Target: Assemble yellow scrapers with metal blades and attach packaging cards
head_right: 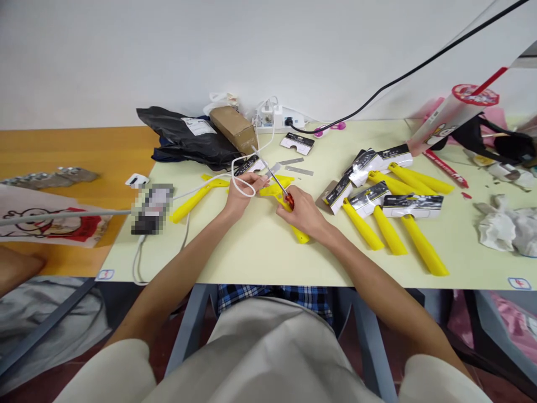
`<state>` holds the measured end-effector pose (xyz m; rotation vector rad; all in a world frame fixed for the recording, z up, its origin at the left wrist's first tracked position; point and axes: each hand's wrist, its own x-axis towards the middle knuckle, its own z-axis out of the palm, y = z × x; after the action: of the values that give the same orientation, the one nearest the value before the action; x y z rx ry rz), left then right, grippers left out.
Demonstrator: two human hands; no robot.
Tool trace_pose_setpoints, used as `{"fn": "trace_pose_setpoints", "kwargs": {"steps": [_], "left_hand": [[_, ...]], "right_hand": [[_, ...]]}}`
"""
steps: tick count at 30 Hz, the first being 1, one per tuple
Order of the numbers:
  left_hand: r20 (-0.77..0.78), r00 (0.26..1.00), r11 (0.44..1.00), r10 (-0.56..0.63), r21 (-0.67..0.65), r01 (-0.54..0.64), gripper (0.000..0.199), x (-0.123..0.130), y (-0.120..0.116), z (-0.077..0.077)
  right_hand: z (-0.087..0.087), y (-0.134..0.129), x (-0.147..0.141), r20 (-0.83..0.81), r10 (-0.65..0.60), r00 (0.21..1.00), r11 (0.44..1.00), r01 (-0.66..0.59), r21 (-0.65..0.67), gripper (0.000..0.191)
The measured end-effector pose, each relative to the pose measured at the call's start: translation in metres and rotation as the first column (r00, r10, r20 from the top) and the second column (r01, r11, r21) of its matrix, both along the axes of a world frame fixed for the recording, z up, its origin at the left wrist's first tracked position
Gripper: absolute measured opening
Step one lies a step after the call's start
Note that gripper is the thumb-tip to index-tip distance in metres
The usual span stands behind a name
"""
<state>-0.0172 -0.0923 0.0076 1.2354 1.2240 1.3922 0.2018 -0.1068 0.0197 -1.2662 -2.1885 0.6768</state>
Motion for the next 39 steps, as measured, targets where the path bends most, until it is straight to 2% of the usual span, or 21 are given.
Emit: {"fn": "trace_pose_setpoints", "kwargs": {"steps": [6, 11, 14, 16, 20, 22, 25, 29, 36, 39], "left_hand": [[-0.038, 0.999, 0.999, -0.029, -0.021, 0.028, 0.044, -0.002, 0.001, -0.007], [0.042, 0.999, 0.999, -0.033, -0.026, 0.035, 0.046, -0.002, 0.002, -0.005], [0.060, 0.998, 1.000, 0.003, -0.026, -0.001, 0.049, -0.002, 0.003, -0.003], [0.054, 0.999, 0.999, 0.005, -0.039, -0.002, 0.049, -0.002, 0.002, -0.002], [0.015, 0.998, 0.997, -0.058, -0.053, 0.058, 0.044, -0.003, -0.001, 0.000], [-0.034, 0.994, 0.994, -0.103, -0.035, 0.101, 0.039, -0.004, -0.002, 0.000], [-0.105, 0.983, 0.988, -0.153, -0.008, 0.153, 0.035, -0.004, -0.004, -0.001], [-0.161, 0.970, 0.983, -0.183, -0.029, 0.181, 0.037, -0.002, -0.007, 0.001], [-0.153, 0.885, 0.896, -0.440, -0.137, 0.422, 0.045, -0.008, -0.012, 0.016], [-0.178, 0.880, 0.897, -0.441, -0.107, 0.428, 0.047, -0.015, -0.011, 0.022]], "right_hand": [[0.006, 0.000, 0.000, -0.157, -0.058, 0.986, 0.998, 0.052, -0.046, 0.030], [0.000, 0.005, 0.003, -0.211, -0.093, 0.973, 0.992, 0.073, -0.104, 0.037], [-0.003, 0.005, 0.002, -0.297, -0.106, 0.949, 0.980, 0.049, -0.192, 0.046], [-0.003, 0.003, 0.000, -0.399, -0.131, 0.907, 0.959, 0.014, -0.284, 0.053], [-0.004, 0.002, -0.005, -0.596, -0.231, 0.769, 0.905, -0.056, -0.423, 0.059], [-0.005, 0.003, -0.005, -0.607, -0.289, 0.740, 0.892, -0.022, -0.452, 0.060], [-0.009, 0.006, -0.003, -0.579, -0.333, 0.744, 0.879, 0.023, -0.476, 0.059], [-0.011, 0.006, -0.001, -0.571, -0.331, 0.751, 0.881, 0.030, -0.471, 0.057], [-0.007, 0.001, -0.003, -0.557, -0.331, 0.762, 0.875, 0.027, -0.483, 0.060], [0.000, 0.000, -0.002, -0.570, -0.296, 0.767, 0.879, -0.016, -0.477, 0.061]]}}
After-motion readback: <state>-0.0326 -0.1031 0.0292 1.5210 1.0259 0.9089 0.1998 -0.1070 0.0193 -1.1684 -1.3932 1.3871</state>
